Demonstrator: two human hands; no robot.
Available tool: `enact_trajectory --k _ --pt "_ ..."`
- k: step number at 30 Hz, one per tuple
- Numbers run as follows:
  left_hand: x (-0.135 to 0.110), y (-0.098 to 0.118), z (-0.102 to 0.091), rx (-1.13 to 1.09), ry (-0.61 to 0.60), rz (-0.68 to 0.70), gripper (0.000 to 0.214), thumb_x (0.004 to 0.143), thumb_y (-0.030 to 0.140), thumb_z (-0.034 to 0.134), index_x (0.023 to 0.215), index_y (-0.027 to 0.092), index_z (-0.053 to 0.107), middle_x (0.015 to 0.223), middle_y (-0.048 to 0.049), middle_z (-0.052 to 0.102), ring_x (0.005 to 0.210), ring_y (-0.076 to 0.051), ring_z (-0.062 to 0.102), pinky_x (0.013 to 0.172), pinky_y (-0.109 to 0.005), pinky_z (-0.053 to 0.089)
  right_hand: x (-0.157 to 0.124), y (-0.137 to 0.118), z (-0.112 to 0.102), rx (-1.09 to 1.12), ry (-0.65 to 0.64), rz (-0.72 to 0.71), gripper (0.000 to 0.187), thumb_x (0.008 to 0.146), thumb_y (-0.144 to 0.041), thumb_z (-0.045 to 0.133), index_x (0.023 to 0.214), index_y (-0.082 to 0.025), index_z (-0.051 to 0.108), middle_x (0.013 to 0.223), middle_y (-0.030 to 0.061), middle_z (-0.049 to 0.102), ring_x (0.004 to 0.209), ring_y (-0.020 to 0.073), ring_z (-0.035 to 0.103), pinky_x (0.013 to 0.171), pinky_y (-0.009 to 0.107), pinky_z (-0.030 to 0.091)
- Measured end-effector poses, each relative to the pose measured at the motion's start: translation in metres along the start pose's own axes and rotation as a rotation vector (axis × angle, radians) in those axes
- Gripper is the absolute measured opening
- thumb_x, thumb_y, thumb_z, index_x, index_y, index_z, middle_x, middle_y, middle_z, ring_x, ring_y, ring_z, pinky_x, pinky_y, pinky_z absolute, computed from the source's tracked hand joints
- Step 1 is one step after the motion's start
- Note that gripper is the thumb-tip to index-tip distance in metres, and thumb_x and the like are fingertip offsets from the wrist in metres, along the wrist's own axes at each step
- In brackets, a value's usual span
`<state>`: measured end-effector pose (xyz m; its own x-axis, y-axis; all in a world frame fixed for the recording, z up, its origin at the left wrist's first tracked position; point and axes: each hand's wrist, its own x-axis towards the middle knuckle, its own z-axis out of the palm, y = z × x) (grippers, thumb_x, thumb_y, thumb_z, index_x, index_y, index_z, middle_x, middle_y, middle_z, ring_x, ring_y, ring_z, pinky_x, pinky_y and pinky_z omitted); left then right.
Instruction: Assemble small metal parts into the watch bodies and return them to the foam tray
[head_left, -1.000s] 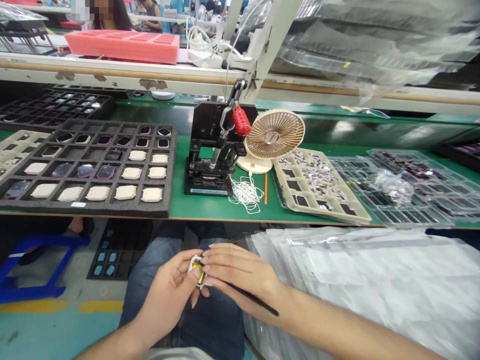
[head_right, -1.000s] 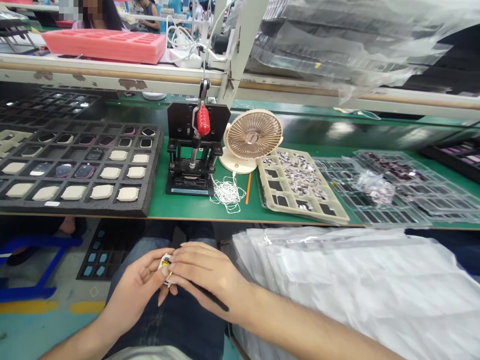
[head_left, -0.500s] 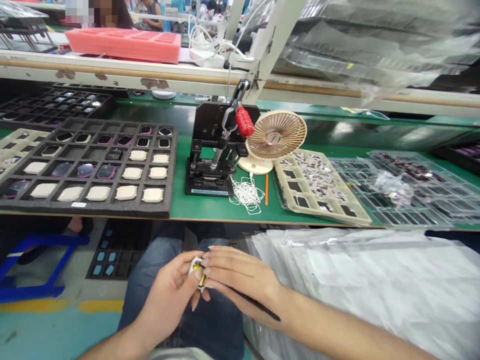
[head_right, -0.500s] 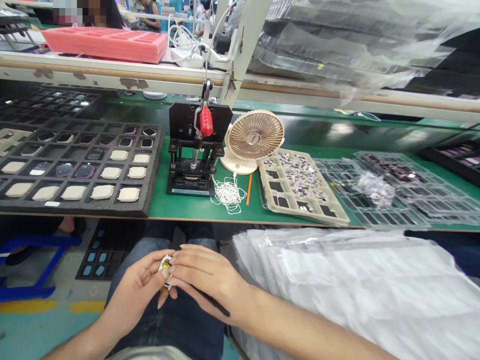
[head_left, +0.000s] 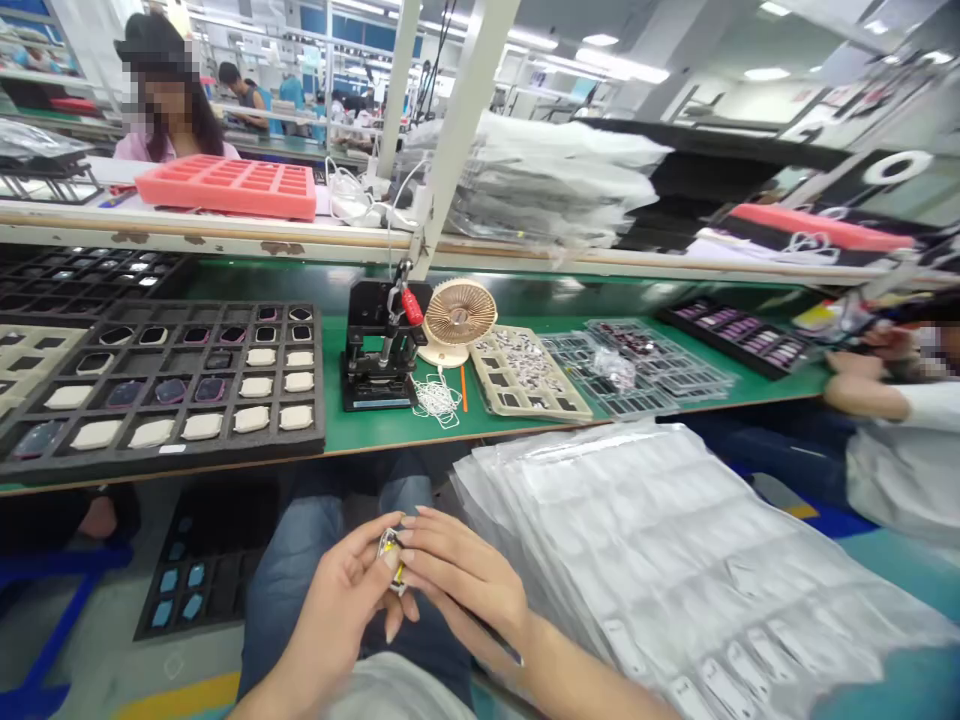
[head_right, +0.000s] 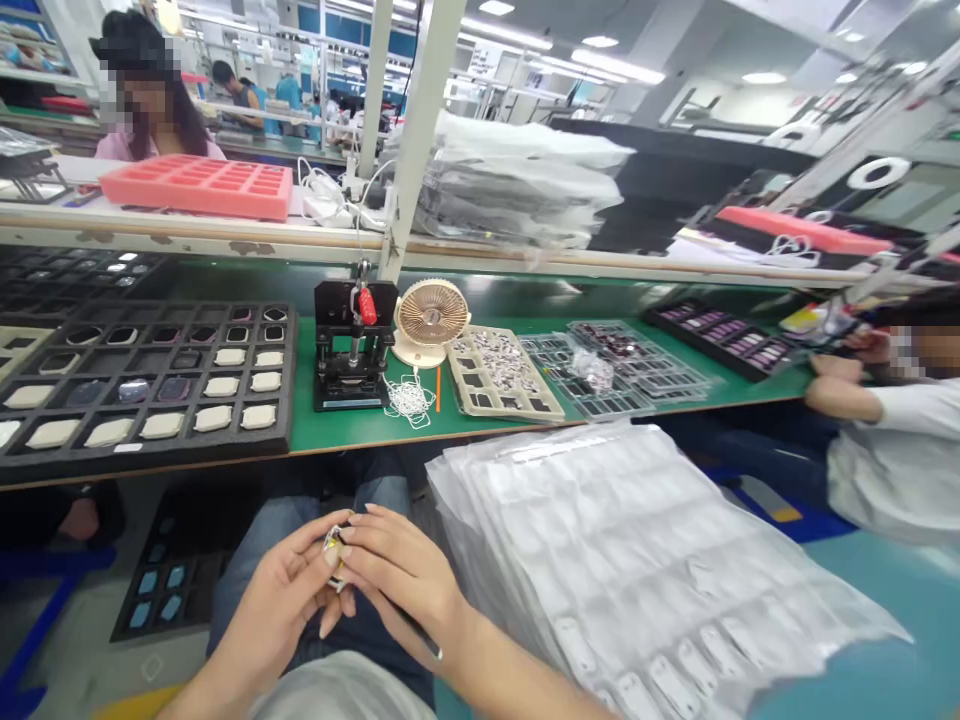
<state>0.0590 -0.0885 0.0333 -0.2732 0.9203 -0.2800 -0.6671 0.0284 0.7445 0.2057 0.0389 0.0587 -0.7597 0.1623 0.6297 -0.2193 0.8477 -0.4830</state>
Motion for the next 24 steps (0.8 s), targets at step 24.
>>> enact_trajectory --k 24 --pt "0.081 0.027 -0.018 -0.024 0.076 -0.048 0.054 0.075 0.043 0.093 0.118 0.014 0.075 0.098 -0.0184 0.079 0.065 -0.020 0.069 0.054 -0.027 0.049 0.081 0.158 -0.082 -0.218 0.523 0.986 0.033 0.092 -0.049 0.073 0.101 -0.019 0.085 0.108 0.0092 0.084 0.101 0.0273 0.078 0.095 0.036 0.060"
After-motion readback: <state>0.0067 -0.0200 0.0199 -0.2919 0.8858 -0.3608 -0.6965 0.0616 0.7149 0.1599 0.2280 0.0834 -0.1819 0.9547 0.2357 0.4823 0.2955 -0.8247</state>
